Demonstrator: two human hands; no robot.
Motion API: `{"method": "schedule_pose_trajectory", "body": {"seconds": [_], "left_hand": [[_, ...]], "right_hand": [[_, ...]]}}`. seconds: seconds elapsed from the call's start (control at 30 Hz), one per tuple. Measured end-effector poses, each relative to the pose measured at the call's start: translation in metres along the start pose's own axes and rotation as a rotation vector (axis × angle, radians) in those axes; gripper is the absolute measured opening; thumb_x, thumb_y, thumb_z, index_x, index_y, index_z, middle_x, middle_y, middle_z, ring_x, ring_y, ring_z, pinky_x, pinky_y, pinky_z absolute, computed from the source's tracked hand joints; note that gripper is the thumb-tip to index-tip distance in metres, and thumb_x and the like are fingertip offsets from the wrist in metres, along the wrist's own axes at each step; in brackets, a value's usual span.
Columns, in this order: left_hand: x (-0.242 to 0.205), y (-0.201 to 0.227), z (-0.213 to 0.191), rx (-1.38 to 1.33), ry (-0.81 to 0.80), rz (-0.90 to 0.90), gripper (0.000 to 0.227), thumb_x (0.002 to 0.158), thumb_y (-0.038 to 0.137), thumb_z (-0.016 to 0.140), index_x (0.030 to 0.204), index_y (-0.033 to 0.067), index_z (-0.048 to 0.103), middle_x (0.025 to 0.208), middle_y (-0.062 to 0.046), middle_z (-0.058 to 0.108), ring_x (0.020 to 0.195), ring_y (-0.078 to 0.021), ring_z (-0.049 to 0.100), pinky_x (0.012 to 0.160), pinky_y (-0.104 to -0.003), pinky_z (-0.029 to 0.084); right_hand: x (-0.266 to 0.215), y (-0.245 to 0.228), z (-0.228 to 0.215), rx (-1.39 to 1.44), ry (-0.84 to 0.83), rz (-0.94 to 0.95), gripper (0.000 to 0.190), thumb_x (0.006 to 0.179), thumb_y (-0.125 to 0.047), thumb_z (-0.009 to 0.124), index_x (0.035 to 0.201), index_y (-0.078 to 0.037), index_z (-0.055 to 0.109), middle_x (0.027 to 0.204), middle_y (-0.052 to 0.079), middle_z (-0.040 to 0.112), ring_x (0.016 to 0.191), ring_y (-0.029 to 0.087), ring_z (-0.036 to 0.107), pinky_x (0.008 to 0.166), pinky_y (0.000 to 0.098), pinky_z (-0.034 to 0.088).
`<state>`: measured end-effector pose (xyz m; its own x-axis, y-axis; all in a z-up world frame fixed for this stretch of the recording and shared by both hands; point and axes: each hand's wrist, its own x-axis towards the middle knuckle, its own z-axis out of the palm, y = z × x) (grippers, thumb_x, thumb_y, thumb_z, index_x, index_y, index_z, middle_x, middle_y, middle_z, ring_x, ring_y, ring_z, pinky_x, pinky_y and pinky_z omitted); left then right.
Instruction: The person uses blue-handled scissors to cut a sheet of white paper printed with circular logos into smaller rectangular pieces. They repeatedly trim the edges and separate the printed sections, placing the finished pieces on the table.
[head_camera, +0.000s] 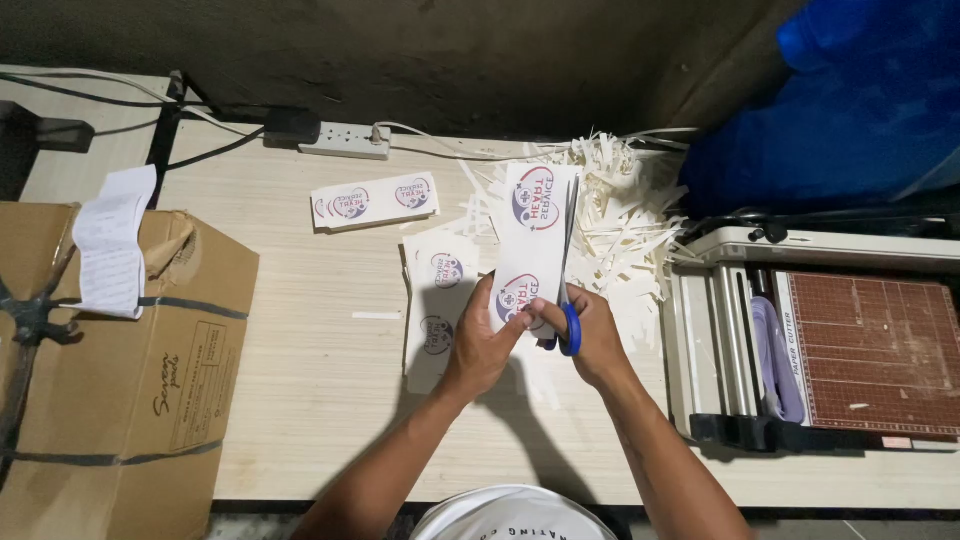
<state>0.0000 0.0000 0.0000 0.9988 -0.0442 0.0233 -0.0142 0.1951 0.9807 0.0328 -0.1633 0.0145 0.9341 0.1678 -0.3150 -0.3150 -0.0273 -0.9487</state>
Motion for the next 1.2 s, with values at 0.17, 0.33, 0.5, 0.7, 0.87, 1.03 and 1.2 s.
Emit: {"method": "schedule_pose_trajectory", "body": {"seconds": [0.17, 0.33, 0.5, 0.7, 0.87, 1.03, 1.2], "left_hand": [[-0.001, 0.000, 0.000, 0.007, -0.002, 0.001, 0.050, 0.096, 0.011, 0.069, 0.141, 0.0022, 0.049, 0.120, -0.008, 0.066, 0.111, -0.0139, 0.064, 0.097, -0.031, 0.055], [-0.001, -0.004, 0.001, -0.013, 0.000, 0.015, 0.052, 0.096, 0.010, 0.070, 0.142, 0.0022, 0.048, 0.122, -0.008, 0.066, 0.111, -0.0133, 0.064, 0.097, -0.031, 0.054], [-0.001, -0.008, 0.001, -0.038, -0.017, 0.003, 0.054, 0.096, 0.012, 0.070, 0.144, 0.0019, 0.047, 0.123, -0.009, 0.065, 0.113, -0.0141, 0.063, 0.099, -0.032, 0.055], [-0.003, -0.005, 0.002, 0.022, -0.019, 0.020, 0.054, 0.097, 0.016, 0.069, 0.144, 0.0017, 0.046, 0.124, -0.010, 0.066, 0.115, -0.0158, 0.065, 0.101, -0.034, 0.055], [-0.004, -0.007, 0.001, 0.014, -0.007, -0.003, 0.057, 0.096, 0.018, 0.069, 0.145, 0.0024, 0.044, 0.125, -0.011, 0.065, 0.116, -0.0168, 0.065, 0.101, -0.034, 0.056], [-0.004, -0.006, 0.000, 0.053, 0.006, -0.022, 0.057, 0.095, 0.018, 0.069, 0.144, 0.0023, 0.045, 0.125, -0.013, 0.066, 0.116, -0.0182, 0.066, 0.102, -0.036, 0.056], [-0.005, -0.009, 0.001, -0.002, 0.010, 0.001, 0.056, 0.095, 0.016, 0.069, 0.144, 0.0017, 0.044, 0.126, -0.012, 0.064, 0.116, -0.0176, 0.064, 0.103, -0.037, 0.055]], "right_hand": [[0.002, -0.002, -0.001, 0.039, -0.022, -0.040, 0.030, 0.089, -0.022, 0.075, 0.103, 0.004, 0.072, 0.081, 0.006, 0.075, 0.065, 0.008, 0.065, 0.056, 0.0233, 0.052], [0.001, 0.000, 0.001, 0.008, 0.022, -0.020, 0.030, 0.089, -0.023, 0.076, 0.101, 0.005, 0.073, 0.074, 0.007, 0.072, 0.057, 0.008, 0.061, 0.049, 0.0232, 0.049], [0.001, 0.001, 0.000, -0.038, 0.086, 0.026, 0.030, 0.087, -0.023, 0.078, 0.096, 0.006, 0.073, 0.069, 0.006, 0.071, 0.051, 0.007, 0.059, 0.043, 0.0231, 0.049], [-0.001, -0.004, 0.001, -0.059, 0.102, 0.044, 0.029, 0.086, -0.023, 0.079, 0.094, 0.004, 0.073, 0.068, 0.003, 0.070, 0.051, 0.005, 0.058, 0.043, 0.0228, 0.050], [-0.002, -0.004, 0.003, -0.086, 0.110, 0.059, 0.029, 0.087, -0.025, 0.079, 0.092, 0.003, 0.074, 0.065, 0.003, 0.067, 0.049, 0.005, 0.055, 0.042, 0.0232, 0.049], [-0.003, -0.003, 0.003, -0.095, 0.116, 0.047, 0.029, 0.086, -0.026, 0.080, 0.087, 0.002, 0.072, 0.065, 0.002, 0.066, 0.050, 0.005, 0.056, 0.043, 0.0238, 0.051], [0.000, 0.008, -0.002, -0.132, 0.129, 0.043, 0.032, 0.088, -0.026, 0.081, 0.084, 0.004, 0.070, 0.063, 0.002, 0.063, 0.049, 0.006, 0.054, 0.042, 0.0242, 0.050]]}}
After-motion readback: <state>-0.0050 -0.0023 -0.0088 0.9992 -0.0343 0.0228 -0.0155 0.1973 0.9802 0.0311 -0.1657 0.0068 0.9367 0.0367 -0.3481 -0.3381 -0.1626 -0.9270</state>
